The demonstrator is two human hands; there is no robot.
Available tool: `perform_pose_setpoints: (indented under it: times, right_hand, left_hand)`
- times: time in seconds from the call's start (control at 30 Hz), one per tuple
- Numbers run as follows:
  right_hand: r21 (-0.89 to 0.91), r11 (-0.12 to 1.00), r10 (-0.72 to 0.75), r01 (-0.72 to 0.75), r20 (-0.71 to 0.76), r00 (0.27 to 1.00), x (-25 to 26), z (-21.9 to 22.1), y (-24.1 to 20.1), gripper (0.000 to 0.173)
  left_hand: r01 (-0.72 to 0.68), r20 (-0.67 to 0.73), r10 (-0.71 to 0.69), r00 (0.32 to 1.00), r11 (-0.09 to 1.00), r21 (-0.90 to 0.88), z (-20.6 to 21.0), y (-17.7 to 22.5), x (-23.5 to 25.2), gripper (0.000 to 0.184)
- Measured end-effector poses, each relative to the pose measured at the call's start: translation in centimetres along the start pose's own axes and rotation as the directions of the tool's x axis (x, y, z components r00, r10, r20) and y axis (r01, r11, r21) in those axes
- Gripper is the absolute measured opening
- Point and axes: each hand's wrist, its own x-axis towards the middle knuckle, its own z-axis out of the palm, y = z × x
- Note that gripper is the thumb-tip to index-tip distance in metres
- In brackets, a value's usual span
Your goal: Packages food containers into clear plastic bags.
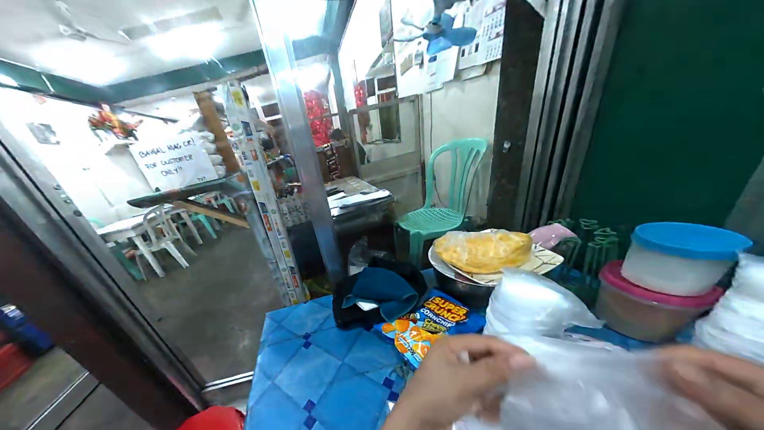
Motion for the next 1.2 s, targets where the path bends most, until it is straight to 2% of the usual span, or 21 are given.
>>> perform_pose_setpoints:
  times: [0.07, 0.13, 0.23, 0.33, 0.4, 0.47, 0.5, 0.53, 0.57, 0.6, 0.67, 0.73, 0.77, 0.83, 0.9, 0.93, 0.97, 1.0, 1.07, 1.13, 1.2]
  right_hand:
    - [-0.107, 0.983, 0.137, -0.15, -0.12, 0.983, 2.5, -0.9, 1.3, 0.021]
    - [-0.149, 0.947, 0.271, -0.284, -0.105, 0.957, 3.8, -2.1, 4.2, 0.016]
    - [-0.088, 0.899, 0.422, -0.429, -0.089, 0.902, 3.5, -1.6, 6.1, 0.018]
    - [0.0, 0.874, 0.485, -0.486, -0.06, 0.873, 3.3, -0.9, 6.2, 0.02]
    - [0.004, 0.867, 0.498, -0.499, -0.055, 0.865, 3.3, -0.9, 6.4, 0.02]
    - [0.016, 0.868, 0.497, -0.497, -0.069, 0.865, 3.0, -0.8, 6.8, 0.018]
    - [0.028, 0.871, 0.491, -0.49, -0.079, 0.868, 2.8, -0.8, 7.0, 0.017]
    - [0.036, 0.877, 0.48, -0.479, -0.102, 0.871, 2.5, -0.7, 7.2, 0.015]
    - [0.029, 0.889, 0.456, -0.457, -0.144, 0.878, 2.1, -0.7, 7.2, 0.013]
    - [-0.003, 0.908, 0.41, -0.419, -0.201, 0.89, 1.6, -0.7, 7.4, 0.011]
    - [-0.137, 0.942, 0.251, -0.305, -0.314, 0.916, 0.9, -1.1, 7.7, 0.01]
    - [-0.238, 0.956, 0.074, -0.172, -0.371, 0.926, 0.4, -1.5, 8.0, 0.013]
    - [-0.26, 0.96, 0.0, -0.101, -0.362, 0.932, 0.3, -1.4, 8.1, 0.019]
    - [-0.308, 0.951, -0.085, 0.0, -0.262, 0.961, 0.0, -0.2, 8.1, 0.034]
    - [-0.315, 0.949, -0.081, 0.01, -0.215, 0.973, -0.5, 2.0, 9.1, 0.049]
    - [-0.283, 0.959, -0.067, 0.002, -0.219, 0.973, -0.9, 2.8, 10.1, 0.056]
    - [-0.23, 0.973, -0.064, 0.012, -0.223, 0.973, -1.2, 3.3, 11.2, 0.061]
    - [-0.164, 0.986, -0.074, 0.038, -0.222, 0.972, -1.5, 3.4, 12.3, 0.062]
    - [-0.068, 0.995, -0.078, 0.066, -0.196, 0.978, -1.8, 2.6, 13.4, 0.061]
    - [-0.06, 0.997, -0.056, 0.047, -0.17, 0.984, -1.5, 1.4, 12.6, 0.061]
    - [-0.118, 0.992, -0.064, 0.046, -0.154, 0.986, -0.8, 0.8, 10.6, 0.059]
  left_hand:
    - [0.127, -0.154, -0.109, 0.982, 0.986, 0.112, 0.3, -0.3, 2.3, 0.018]
    - [0.203, -0.235, -0.192, 0.953, 0.979, 0.024, 0.5, -1.7, 3.1, 0.021]
    - [0.22, -0.228, -0.255, 0.94, 0.961, -0.165, 0.2, -4.3, 2.4, 0.023]
    - [0.189, -0.202, -0.256, 0.945, 0.936, -0.298, -0.1, -6.6, 1.2, 0.03]
    - [0.155, -0.253, -0.256, 0.933, 0.92, -0.361, 0.4, -7.0, -0.4, 0.034]
    - [0.191, -0.372, -0.35, 0.86, 0.896, -0.401, 1.7, -6.3, -2.1, 0.032]
    - [0.194, -0.384, -0.39, 0.837, 0.867, -0.458, 1.9, -6.2, -2.9, 0.029]
    - [0.144, -0.301, -0.346, 0.889, 0.834, -0.533, 0.9, -7.8, -3.0, 0.03]
    - [0.086, -0.176, -0.243, 0.954, 0.783, -0.616, -0.8, -10.7, -2.6, 0.035]
    - [0.078, -0.116, -0.195, 0.974, 0.767, -0.637, -1.6, -12.0, -1.9, 0.04]
    - [0.079, -0.272, -0.226, 0.935, 0.883, -0.462, -1.8, -10.6, -0.7, 0.038]
    - [0.062, -0.414, -0.153, 0.897, 0.973, -0.224, -1.4, -7.7, -0.2, 0.025]
    - [0.041, -0.424, -0.095, 0.901, 0.99, -0.134, -1.2, -6.4, -0.1, 0.021]
    - [-0.022, -0.362, 0.016, 0.932, 1.0, -0.012, -1.4, -5.1, 0.0, 0.026]
    - [-0.061, -0.316, 0.102, 0.943, 0.988, 0.139, -1.2, -5.7, -0.4, 0.03]
    - [-0.074, -0.292, 0.142, 0.946, 0.97, 0.233, -1.2, -6.6, -0.9, 0.04]
    - [-0.062, -0.305, 0.143, 0.942, 0.963, 0.261, -1.0, -7.5, -1.2, 0.049]
    - [-0.012, -0.348, 0.088, 0.933, 0.977, 0.214, -0.7, -8.0, -1.4, 0.056]
    - [0.063, -0.404, -0.023, 0.915, 0.994, 0.086, -0.2, -7.9, -1.5, 0.053]
    - [0.079, -0.353, -0.059, 0.934, 0.996, 0.044, -0.5, -7.0, -1.4, 0.059]
    - [0.05, -0.313, -0.018, 0.95, 0.994, 0.093, -1.2, -6.1, -0.8, 0.067]
